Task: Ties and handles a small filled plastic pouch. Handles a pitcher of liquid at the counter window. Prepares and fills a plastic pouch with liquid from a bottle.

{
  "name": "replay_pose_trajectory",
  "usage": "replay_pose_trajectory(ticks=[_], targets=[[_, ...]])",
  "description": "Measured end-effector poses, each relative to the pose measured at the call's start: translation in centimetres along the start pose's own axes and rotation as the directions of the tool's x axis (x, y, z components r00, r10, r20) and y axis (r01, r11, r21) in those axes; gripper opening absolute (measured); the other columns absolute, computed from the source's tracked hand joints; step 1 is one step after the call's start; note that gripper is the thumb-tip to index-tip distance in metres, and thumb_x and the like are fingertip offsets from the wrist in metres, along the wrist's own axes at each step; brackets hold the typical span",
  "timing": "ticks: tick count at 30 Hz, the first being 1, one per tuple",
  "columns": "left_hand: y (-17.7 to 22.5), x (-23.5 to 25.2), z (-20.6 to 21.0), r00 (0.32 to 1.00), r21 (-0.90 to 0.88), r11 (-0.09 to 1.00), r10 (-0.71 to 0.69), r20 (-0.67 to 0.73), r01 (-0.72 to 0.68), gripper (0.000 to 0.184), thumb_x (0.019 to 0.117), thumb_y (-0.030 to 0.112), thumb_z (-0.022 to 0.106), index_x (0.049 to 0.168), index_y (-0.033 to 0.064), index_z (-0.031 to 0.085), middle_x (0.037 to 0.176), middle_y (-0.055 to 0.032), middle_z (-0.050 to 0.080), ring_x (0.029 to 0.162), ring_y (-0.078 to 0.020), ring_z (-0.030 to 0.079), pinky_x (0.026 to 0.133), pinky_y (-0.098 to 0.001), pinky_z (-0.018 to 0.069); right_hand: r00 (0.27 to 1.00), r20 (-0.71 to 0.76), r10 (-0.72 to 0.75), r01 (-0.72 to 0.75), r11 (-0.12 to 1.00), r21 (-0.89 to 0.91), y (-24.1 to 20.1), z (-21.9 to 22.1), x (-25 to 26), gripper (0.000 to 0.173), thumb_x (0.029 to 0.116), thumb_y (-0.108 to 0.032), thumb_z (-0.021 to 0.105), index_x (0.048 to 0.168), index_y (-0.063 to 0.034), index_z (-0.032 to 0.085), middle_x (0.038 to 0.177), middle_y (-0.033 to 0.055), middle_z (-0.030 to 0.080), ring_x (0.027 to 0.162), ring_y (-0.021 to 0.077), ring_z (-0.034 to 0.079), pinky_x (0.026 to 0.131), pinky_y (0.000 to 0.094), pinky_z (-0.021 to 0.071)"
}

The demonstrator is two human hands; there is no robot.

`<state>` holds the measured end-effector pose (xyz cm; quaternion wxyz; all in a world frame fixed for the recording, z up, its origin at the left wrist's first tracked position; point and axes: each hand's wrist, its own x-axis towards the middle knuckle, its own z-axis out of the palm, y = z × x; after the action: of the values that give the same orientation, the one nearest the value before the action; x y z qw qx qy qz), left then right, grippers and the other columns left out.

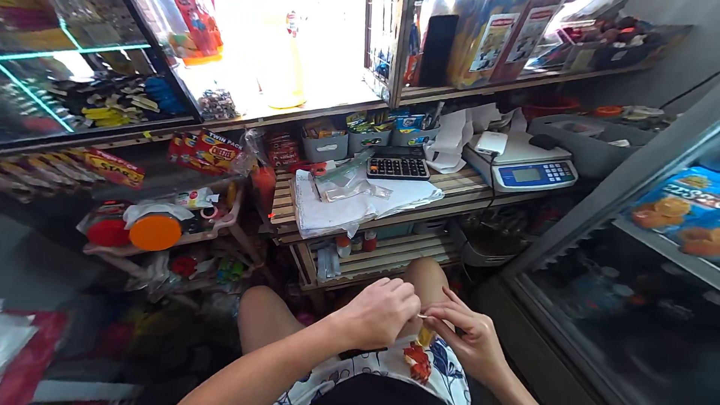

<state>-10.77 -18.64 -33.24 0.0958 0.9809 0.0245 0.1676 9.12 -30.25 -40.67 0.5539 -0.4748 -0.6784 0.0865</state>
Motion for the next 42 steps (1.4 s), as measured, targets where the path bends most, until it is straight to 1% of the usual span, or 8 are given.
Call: replay_pose_trajectory(ticks=[3,10,14,24,31,34,39,42], targets=[[0.5,-0.1,0.0,0.981,-0.521,0.841,-0.191,-0.031,0.148,0.031,0.1060,0.009,0.040,0.092,-0.0041,0.064,0.087,-0.0145,0.062,0.084,-0.0208,0.062,0.080,-0.0324,0.0520,0.999,0.035,-0.036,0.034,0.998,0.048,-0.6,-0.5,1.0,0.014,0.1007,-0.020,0.065,0.101,-0.0144,0.077,0.104,-0.0055,0.077,0.104,0.0046,0.071,0.122,0.0495,0.0370],[2.2,0.6,-0.5,0.869,-0.982,0.189,-0.488,-0.077,0.019,0.015,0.1008,0.016,0.064,0.097,0.0065,0.075,0.095,0.0023,0.071,0.088,-0.0041,0.066,0.082,-0.0224,0.0564,1.000,-0.007,-0.023,0.024,0.990,0.141,-2.6,-1.8,3.0,0.012,0.1008,-0.022,0.067,0.102,-0.0137,0.075,0.106,-0.0022,0.076,0.111,0.0102,0.069,0.122,0.0550,0.0345],[3.2,1.0,-0.6,0.819,-0.979,-0.191,-0.570,0.059,-0.063,0.011,0.0957,0.015,0.071,0.096,0.0095,0.080,0.095,-0.0025,0.076,0.081,-0.0024,0.068,0.074,-0.0177,0.0553,1.000,-0.008,-0.010,0.011,0.990,0.144,-3.4,-2.6,4.2,0.010,0.0962,-0.015,0.072,0.099,-0.0094,0.079,0.103,-0.0001,0.078,0.104,0.0087,0.072,0.122,0.0558,0.0355],[3.8,1.9,-1.4,0.740,-0.811,-0.459,-0.671,0.048,-0.363,0.018,0.1024,0.009,0.058,0.107,0.0023,0.074,0.091,-0.0062,0.073,0.078,-0.0072,0.068,0.076,-0.0205,0.0567,0.994,-0.048,-0.100,0.100,0.995,-0.007,-4.5,-2.7,9.4,0.005,0.0912,-0.010,0.074,0.095,-0.0078,0.077,0.097,-0.0015,0.077,0.096,0.0088,0.074,0.115,0.0540,0.0459],[4.4,3.3,1.1,0.858,-0.533,-0.690,-0.491,-0.151,-0.489,0.012,0.1020,0.014,0.060,0.110,0.0118,0.070,0.093,0.0005,0.070,0.088,-0.0082,0.068,0.083,-0.0205,0.0548,0.946,-0.055,-0.319,0.316,0.947,-0.058,-6.8,-1.6,15.5,0.006,0.0902,-0.003,0.072,0.094,-0.0013,0.075,0.098,0.0043,0.077,0.099,0.0119,0.073,0.119,0.0566,0.0396],[3.8,5.0,-0.8,0.888,-0.678,-0.582,-0.376,-0.266,-0.449,0.012,0.0979,0.017,0.067,0.104,0.0119,0.076,0.093,0.0018,0.074,0.084,-0.0030,0.069,0.080,-0.0165,0.0538,0.968,-0.020,-0.251,0.244,0.912,0.330,-9.1,-1.9,16.7,0.006,0.0918,-0.005,0.071,0.096,-0.0054,0.075,0.099,0.0013,0.077,0.105,0.0125,0.072,0.121,0.0521,0.0376],[0.1,5.8,-6.0,0.814,-0.762,0.411,-0.075,-0.575,-0.501,0.008,0.0925,-0.002,0.064,0.088,-0.0005,0.071,0.087,-0.0028,0.070,0.085,-0.0018,0.065,0.077,-0.0187,0.0546,0.940,0.248,-0.234,0.041,0.799,0.599,-10.2,-5.6,16.2,0.010,0.0920,-0.028,0.076,0.098,-0.0206,0.079,0.129,-0.0009,0.069,0.139,0.0236,0.052,0.121,0.0454,0.0388],[0.5,5.5,-8.0,0.832,-0.603,0.683,0.012,-0.555,-0.412,0.002,0.0845,-0.005,0.075,0.087,-0.0048,0.075,0.084,-0.0081,0.071,0.080,-0.0069,0.068,0.071,-0.0217,0.0584,0.961,0.275,-0.035,-0.153,0.758,0.634,-9.5,-6.5,13.3,0.011,0.0921,-0.024,0.075,0.100,-0.0183,0.081,0.138,0.0028,0.064,0.137,0.0233,0.052,0.111,0.0386,0.0489]])
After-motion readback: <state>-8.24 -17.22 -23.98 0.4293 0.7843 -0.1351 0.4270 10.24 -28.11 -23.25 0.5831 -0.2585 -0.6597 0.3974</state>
